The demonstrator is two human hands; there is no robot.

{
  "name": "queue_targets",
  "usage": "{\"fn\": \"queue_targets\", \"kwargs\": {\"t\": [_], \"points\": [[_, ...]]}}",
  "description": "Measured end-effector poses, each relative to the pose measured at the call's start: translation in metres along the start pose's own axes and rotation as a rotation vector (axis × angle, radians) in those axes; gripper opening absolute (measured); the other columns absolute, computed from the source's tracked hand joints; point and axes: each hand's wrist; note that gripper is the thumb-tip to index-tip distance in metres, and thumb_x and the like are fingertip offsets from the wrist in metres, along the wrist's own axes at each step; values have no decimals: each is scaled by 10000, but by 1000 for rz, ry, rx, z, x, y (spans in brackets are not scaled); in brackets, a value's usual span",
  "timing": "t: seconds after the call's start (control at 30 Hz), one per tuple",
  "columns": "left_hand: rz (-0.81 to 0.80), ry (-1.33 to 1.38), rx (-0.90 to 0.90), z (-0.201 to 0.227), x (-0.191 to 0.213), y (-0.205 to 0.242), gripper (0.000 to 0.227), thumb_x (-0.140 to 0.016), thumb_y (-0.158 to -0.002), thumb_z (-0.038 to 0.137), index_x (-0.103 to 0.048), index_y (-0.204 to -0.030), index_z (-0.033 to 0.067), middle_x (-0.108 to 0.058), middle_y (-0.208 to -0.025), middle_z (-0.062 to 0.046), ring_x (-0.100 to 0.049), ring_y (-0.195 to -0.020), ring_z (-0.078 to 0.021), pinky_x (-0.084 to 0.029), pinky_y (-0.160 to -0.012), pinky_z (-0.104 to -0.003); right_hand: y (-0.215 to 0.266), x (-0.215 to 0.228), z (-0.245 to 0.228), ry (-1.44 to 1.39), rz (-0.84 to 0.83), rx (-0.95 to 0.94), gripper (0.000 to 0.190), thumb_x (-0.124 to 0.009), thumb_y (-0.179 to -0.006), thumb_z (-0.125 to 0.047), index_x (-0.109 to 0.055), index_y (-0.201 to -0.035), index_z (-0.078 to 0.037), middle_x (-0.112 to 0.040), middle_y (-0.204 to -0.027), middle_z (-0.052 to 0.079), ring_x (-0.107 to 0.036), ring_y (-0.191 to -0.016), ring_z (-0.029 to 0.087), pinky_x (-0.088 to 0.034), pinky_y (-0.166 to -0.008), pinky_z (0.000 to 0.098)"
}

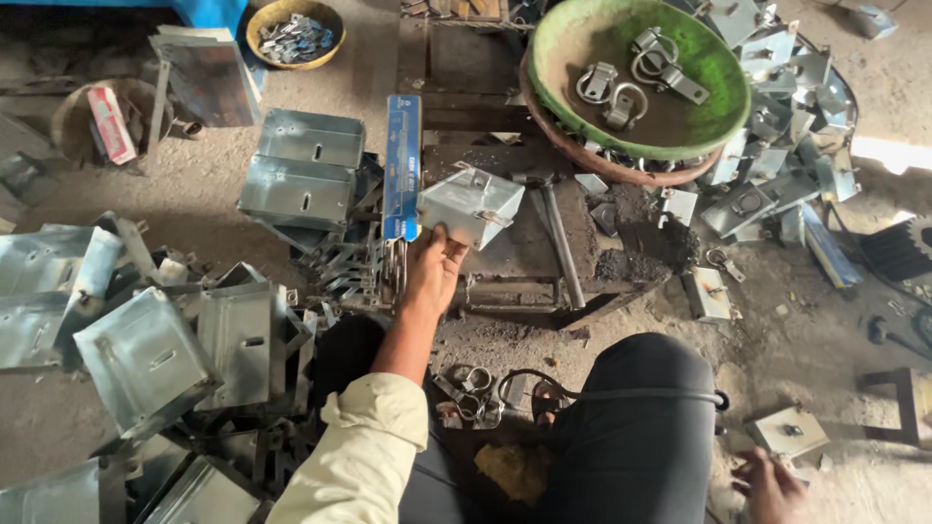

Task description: The person assembles metal boxes by hand and using a hammer, then welds components onto the boxes using a welding tool, creating bright sparks and molten metal spots.

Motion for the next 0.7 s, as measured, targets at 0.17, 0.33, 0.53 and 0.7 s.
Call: {"fn": "queue_targets", "kwargs": {"t": [0.17,0.33,0.53,0.7], "points": [[-46,-205,67,-24,-17,17,136,-646,-994,127,-658,-925,9,-703,-983,-130,-772,-892,-285,-630,-826,-440,3,-24,35,78,-108,-394,563,-570,-1097,-502,-616,-1220,45,-646,-1067,182,-618,-904,300,-521,-776,447],[-149,-1561,311,29,-35,50,313,-641,-1001,331,-726,-876,57,-765,-781,-66,-747,-655,-176,-605,-645,-302,-11,-44,41,-389,-175,-547,693,-476,-1047,-687,-527,-1461,-135,-611,-1298,68,-590,-1089,247,-482,-916,432],[-221,-1448,-564,39,-44,28,131,-713,-941,156,-735,-1006,45,-758,-866,-86,-751,-757,-217,-569,-667,-360,-24,-31,30,-426,-154,-706,659,-408,-1070,-644,-559,-1317,-52,-627,-1191,181,-598,-1013,327,-490,-874,459],[-375,-1442,-992,18,-56,-12,238,-757,-885,81,-719,-1118,50,-733,-1090,-123,-663,-1014,-306,-528,-897,-403,-49,-50,-28,-496,-162,-646,677,-361,-997,-629,-605,-1255,-53,-665,-1180,173,-622,-1031,321,-504,-935,438]]}}
Point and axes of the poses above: each hand's wrist, its own y-axis away from the middle knuckle, its own x-axis out of the back of the hand, z = x × y
